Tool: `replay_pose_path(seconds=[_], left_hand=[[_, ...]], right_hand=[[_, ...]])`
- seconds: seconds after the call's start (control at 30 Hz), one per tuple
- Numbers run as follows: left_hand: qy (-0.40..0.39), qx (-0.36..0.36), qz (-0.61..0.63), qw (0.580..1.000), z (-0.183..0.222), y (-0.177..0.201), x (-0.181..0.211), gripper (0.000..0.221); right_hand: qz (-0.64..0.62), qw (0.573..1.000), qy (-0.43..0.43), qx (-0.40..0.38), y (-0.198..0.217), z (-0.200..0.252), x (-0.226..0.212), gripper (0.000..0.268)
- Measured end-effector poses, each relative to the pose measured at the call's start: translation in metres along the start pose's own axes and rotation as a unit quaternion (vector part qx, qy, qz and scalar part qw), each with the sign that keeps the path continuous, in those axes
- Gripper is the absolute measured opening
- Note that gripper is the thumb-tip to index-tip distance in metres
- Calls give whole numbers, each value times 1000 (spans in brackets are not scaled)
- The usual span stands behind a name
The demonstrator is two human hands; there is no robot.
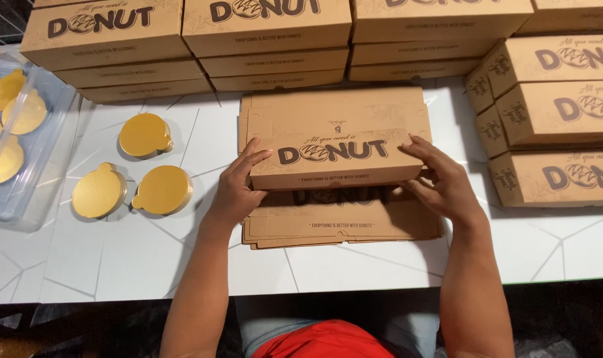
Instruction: Assembling cardboard donut boxes by folding along pre-scored lines and tucking in flaps.
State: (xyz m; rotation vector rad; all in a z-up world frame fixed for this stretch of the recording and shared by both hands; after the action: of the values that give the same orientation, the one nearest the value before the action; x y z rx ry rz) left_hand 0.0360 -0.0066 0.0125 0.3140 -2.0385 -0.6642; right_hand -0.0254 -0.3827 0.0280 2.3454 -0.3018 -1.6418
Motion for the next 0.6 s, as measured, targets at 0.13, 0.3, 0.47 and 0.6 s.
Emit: replay_pose_path(seconds=[0.13, 0.3, 0.47, 0.6], left_hand=[[21, -9, -13, 1000, -1, -3, -2, 74], [34, -59, -18, 998, 2, 1, 9, 78], [31, -71, -33, 996, 3, -1, 1, 77], [-2, -101, -152, 983, -4, 4, 16, 74]], right_hand=[[43, 999, -6, 6, -2, -1, -10, 69], [72, 997, 10, 6, -5, 0, -9, 68], [108, 994, 34, 11, -5, 0, -11, 66], [225, 972, 73, 2, -2, -2, 2, 67]])
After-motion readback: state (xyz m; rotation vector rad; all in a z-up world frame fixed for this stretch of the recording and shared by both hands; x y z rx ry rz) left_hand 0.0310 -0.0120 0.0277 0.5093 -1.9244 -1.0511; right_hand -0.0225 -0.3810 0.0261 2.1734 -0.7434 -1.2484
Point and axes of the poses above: each hand's wrist, its own z-axis away from the middle knuckle, its own y-axis out of the back of the hand, x = y × z, the point moved 5 cm from there along -z, towards the middle knuckle, and after that the axes turned 6 degrees about -z, right-handed, at the moved point
